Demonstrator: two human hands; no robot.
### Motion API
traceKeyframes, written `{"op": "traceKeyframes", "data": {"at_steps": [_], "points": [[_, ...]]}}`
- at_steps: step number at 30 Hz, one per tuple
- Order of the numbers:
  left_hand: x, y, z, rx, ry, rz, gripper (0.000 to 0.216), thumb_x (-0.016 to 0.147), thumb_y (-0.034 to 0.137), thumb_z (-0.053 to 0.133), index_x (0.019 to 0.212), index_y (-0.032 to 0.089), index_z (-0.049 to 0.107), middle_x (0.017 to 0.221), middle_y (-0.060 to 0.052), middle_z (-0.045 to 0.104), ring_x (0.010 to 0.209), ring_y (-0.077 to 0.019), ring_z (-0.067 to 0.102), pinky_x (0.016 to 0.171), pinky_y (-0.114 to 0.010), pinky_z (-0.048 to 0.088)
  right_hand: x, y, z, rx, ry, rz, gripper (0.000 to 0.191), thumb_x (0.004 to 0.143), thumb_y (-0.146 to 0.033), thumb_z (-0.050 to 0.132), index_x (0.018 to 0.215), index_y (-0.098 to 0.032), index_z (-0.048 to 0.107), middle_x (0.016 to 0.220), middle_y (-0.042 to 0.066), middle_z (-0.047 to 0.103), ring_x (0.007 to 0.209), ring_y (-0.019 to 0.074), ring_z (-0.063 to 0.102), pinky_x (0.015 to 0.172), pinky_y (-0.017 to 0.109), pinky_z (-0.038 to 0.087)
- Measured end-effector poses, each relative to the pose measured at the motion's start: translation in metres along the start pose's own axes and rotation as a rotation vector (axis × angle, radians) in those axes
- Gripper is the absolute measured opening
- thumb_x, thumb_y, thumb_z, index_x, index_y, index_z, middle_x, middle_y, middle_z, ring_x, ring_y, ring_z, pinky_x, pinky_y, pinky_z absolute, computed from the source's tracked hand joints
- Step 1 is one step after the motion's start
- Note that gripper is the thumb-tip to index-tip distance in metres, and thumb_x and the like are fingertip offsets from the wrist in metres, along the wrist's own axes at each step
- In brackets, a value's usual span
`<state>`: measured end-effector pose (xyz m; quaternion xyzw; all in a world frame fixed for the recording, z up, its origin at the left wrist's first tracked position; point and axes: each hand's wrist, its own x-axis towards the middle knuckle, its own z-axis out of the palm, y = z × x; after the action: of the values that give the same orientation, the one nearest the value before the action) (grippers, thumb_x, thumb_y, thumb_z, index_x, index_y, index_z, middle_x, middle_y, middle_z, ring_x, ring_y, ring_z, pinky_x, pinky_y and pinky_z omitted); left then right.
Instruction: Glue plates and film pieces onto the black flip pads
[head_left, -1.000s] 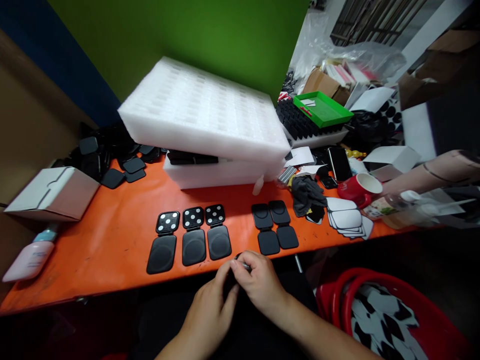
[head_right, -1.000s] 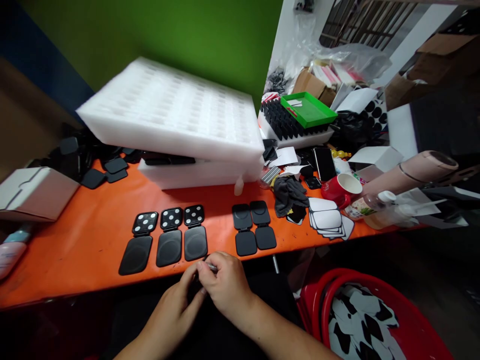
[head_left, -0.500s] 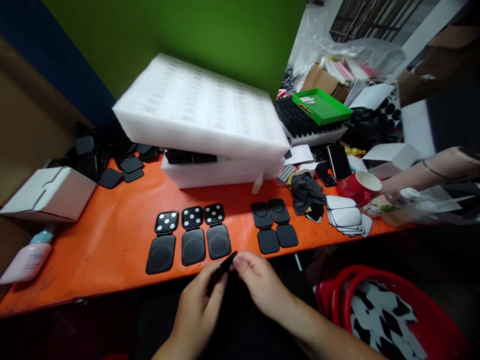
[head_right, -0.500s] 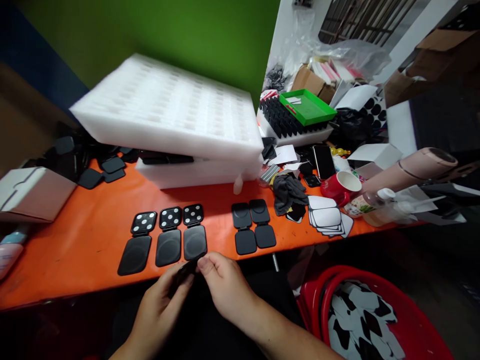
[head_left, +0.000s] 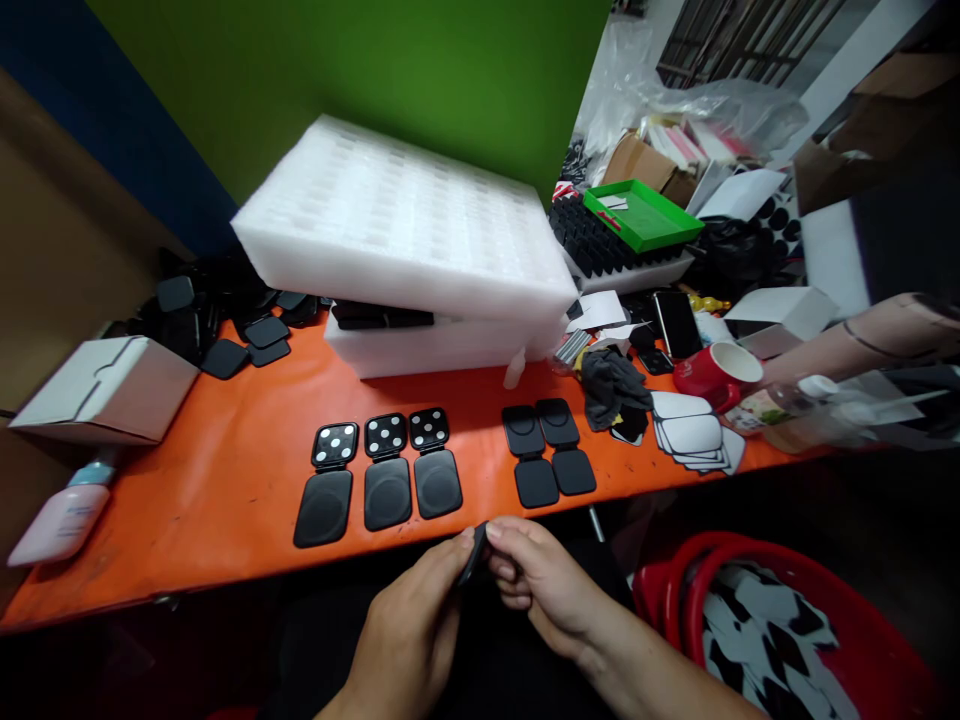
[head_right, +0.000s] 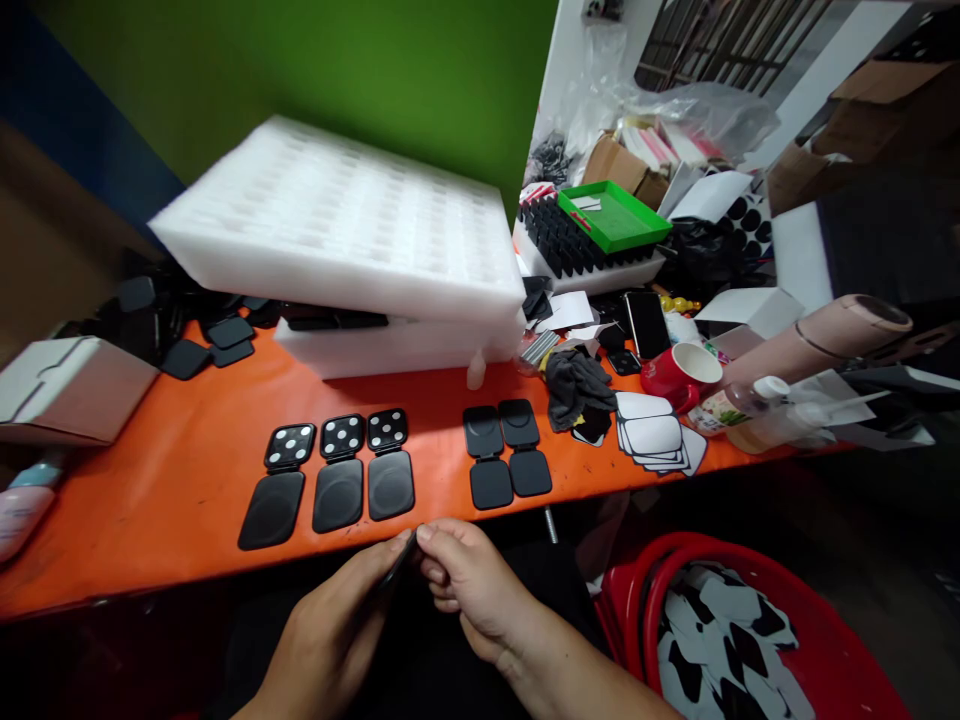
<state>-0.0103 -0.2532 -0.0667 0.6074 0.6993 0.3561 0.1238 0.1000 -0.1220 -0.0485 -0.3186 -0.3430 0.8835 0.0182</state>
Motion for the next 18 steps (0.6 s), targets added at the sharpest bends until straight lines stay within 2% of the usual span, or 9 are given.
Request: {"op": "traceKeyframes", "data": {"at_steps": [4,6,10,12,14,16,18], "points": [[0.002,0.0,0.005,-0.043,0.039,-0.003,0.049,0.08,0.003,0.042,0.125,0.021,0.04,0.12,-0.007,0.056,0.109,-0.0156,0.053,0.091,-0.025,0.044,0.004,0.003,0.005,0.109,0.049,-0.032,0.023,0.08,-0.032,0.052,0.065,-0.016,0.043,0.051,-0.008,0.031,0.04,0.0031,0.017,0.039,0.019,0.01],[0.007,0.0,0.008,-0.113,0.049,-0.073,0.041,0.081,0.007,0.044,0.119,0.022,0.045,0.116,-0.007,0.058,0.104,-0.0164,0.056,0.087,-0.026,0.046,0.007,0.004,0.008,0.127,0.067,-0.051,0.022,0.08,-0.031,0.051,0.065,-0.016,0.045,0.05,-0.008,0.031,0.04,0.0034,0.018,0.039,0.018,0.01],[0.022,0.0,0.009,-0.401,0.105,-0.472,0.018,0.083,0.025,0.05,0.1,0.019,0.054,0.098,-0.006,0.065,0.085,-0.0171,0.062,0.074,-0.027,0.049,0.01,0.001,0.014,0.161,-0.003,-0.041,0.021,0.082,-0.031,0.047,0.068,-0.014,0.049,0.05,-0.008,0.03,0.04,0.0034,0.017,0.039,0.018,0.01],[0.029,0.0,0.007,-0.531,0.142,-0.646,0.022,0.081,0.033,0.052,0.096,0.017,0.055,0.091,-0.006,0.067,0.082,-0.0187,0.063,0.074,-0.029,0.049,0.009,-0.001,0.015,0.18,-0.065,-0.011,0.024,0.084,-0.037,0.046,0.073,-0.015,0.05,0.052,-0.008,0.031,0.04,0.0032,0.017,0.039,0.018,0.011],[0.032,0.0,0.003,-0.606,0.138,-0.742,0.026,0.08,0.037,0.052,0.091,0.015,0.058,0.085,-0.006,0.067,0.082,-0.0203,0.062,0.074,-0.03,0.049,0.007,-0.004,0.015,0.15,-0.098,0.017,0.03,0.085,-0.045,0.044,0.079,-0.017,0.05,0.055,-0.008,0.032,0.04,0.003,0.017,0.039,0.018,0.011],[0.033,-0.001,-0.001,-0.611,0.114,-0.747,0.026,0.08,0.038,0.052,0.089,0.014,0.059,0.084,-0.006,0.067,0.081,-0.021,0.062,0.074,-0.031,0.049,0.007,-0.005,0.014,0.074,-0.094,0.025,0.033,0.086,-0.049,0.042,0.083,-0.017,0.05,0.057,-0.007,0.034,0.04,0.003,0.017,0.039,0.018,0.01],[0.031,0.0,-0.004,-0.539,0.091,-0.639,0.024,0.082,0.034,0.051,0.096,0.016,0.06,0.094,-0.007,0.066,0.088,-0.0207,0.061,0.079,-0.032,0.048,0.007,-0.005,0.012,-0.024,-0.051,-0.001,0.031,0.087,-0.046,0.041,0.083,-0.017,0.05,0.059,-0.007,0.035,0.042,0.0033,0.018,0.04,0.018,0.01]]}}
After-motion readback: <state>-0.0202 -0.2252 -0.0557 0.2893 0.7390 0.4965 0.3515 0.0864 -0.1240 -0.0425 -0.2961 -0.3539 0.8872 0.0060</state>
